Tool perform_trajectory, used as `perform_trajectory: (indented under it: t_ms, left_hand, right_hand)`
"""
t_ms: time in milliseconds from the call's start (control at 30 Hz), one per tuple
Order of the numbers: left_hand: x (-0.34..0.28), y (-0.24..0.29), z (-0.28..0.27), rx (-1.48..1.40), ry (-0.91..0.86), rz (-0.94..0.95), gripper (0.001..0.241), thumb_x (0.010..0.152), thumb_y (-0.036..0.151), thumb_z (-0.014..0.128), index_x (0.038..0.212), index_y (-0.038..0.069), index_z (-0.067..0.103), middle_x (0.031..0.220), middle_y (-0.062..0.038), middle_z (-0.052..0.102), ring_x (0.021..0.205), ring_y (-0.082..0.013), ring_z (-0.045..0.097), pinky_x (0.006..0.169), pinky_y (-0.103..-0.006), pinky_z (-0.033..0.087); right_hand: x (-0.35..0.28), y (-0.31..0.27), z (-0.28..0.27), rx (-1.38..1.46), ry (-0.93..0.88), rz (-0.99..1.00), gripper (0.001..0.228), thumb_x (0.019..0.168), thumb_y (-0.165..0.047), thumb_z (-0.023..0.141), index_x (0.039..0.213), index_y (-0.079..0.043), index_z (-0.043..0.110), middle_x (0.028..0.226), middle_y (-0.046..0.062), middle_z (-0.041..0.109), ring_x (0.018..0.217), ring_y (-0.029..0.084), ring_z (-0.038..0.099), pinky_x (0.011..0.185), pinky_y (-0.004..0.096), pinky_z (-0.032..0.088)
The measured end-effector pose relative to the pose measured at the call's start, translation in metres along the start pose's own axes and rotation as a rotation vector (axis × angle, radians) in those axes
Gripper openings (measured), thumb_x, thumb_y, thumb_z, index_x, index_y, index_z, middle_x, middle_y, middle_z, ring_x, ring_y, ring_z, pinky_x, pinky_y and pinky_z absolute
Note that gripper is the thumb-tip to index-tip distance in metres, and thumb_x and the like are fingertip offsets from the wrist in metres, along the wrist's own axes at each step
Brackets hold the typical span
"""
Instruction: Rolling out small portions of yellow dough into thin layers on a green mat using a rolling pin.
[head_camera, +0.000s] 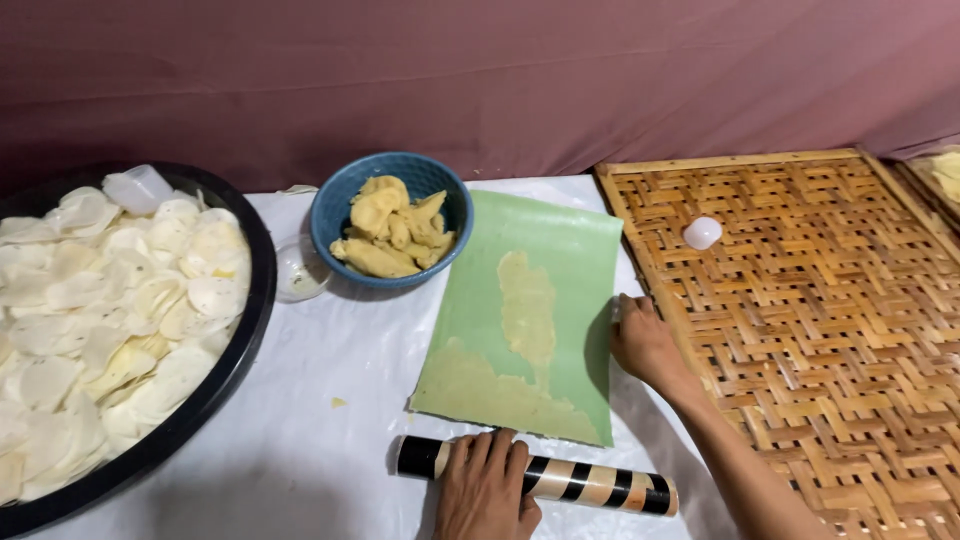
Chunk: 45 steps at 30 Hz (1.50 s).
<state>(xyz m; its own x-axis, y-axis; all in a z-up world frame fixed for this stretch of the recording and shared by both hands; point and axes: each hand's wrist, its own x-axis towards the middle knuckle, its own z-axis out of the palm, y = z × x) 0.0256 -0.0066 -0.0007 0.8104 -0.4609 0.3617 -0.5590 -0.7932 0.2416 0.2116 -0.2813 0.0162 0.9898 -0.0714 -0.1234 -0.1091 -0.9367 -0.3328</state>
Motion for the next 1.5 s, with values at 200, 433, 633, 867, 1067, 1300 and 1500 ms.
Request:
perform_trajectory:
  t_ms: [200,433,633,867,1067,1300,1500]
  left_hand:
    - [0.025,0.004,-0.01,-0.037,-0.183,-0.051,0.054,0.074,0.041,0.073,0.111,0.002,0.063,0.136,-0.023,0.054,0.106,-0.041,0.052,0.088,-0.0552,0.04]
    - [0.026,0.004,-0.028,0.005,-0.141,-0.063,0.041,0.077,0.037,0.069,0.104,0.007,0.06,0.126,-0.017,0.06,0.099,-0.0354,0.055,0.087,-0.0496,0.041]
    - [0.016,0.002,-0.027,-0.028,-0.079,-0.062,0.046,0.069,0.037,0.074,0.103,0.01,0.06,0.124,-0.013,0.061,0.096,-0.0347,0.055,0.084,-0.0491,0.042]
    - [0.017,0.003,-0.029,-0.026,-0.071,-0.072,0.039,0.069,0.031,0.072,0.099,0.01,0.06,0.125,-0.012,0.063,0.096,-0.0336,0.056,0.084,-0.049,0.043]
    - [0.016,0.001,-0.038,-0.077,-0.09,-0.05,0.037,0.068,0.028,0.073,0.099,0.012,0.059,0.106,-0.006,0.062,0.091,-0.0303,0.055,0.082,-0.0455,0.042]
    - [0.02,-0.005,-0.043,-0.078,-0.136,-0.019,0.032,0.07,0.028,0.071,0.096,0.015,0.057,0.086,-0.003,0.057,0.08,-0.0291,0.05,0.077,-0.0444,0.041]
    - [0.039,-0.012,-0.074,-0.154,-0.218,-0.01,0.038,0.068,0.033,0.075,0.101,0.018,0.065,0.091,-0.002,0.065,0.085,-0.0289,0.058,0.078,-0.046,0.043]
  right_hand:
    - [0.041,-0.004,0.006,0.341,0.051,-0.065,0.056,0.096,-0.01,0.049,0.152,-0.01,0.042,0.147,0.022,0.055,0.128,0.041,0.058,0.109,0.051,0.046]
    - [-0.028,-0.031,-0.032,0.535,0.085,-0.047,0.024,0.099,-0.018,0.064,0.116,-0.002,0.061,0.127,0.018,0.062,0.107,0.033,0.072,0.088,0.042,0.067]
    - [-0.096,-0.012,-0.038,0.434,0.146,-0.247,0.019,0.088,-0.025,0.077,0.1,-0.01,0.076,0.095,0.003,0.079,0.072,0.015,0.074,0.065,0.029,0.062]
    - [-0.112,0.009,0.0,0.309,0.32,-0.614,0.021,0.089,-0.005,0.074,0.109,-0.001,0.075,0.107,0.012,0.071,0.085,0.023,0.076,0.081,0.031,0.067]
    - [-0.126,0.004,-0.008,0.139,0.114,-0.683,0.045,0.093,-0.001,0.064,0.138,-0.001,0.061,0.122,0.017,0.058,0.109,0.033,0.065,0.089,0.042,0.061]
    - [-0.118,-0.007,-0.009,0.163,0.277,-0.665,0.028,0.098,-0.014,0.067,0.123,-0.003,0.072,0.103,0.012,0.065,0.088,0.027,0.068,0.073,0.038,0.063]
    - [-0.121,0.0,-0.016,0.307,0.19,-0.67,0.026,0.099,-0.011,0.061,0.121,0.0,0.068,0.125,0.014,0.061,0.095,0.029,0.074,0.087,0.04,0.063]
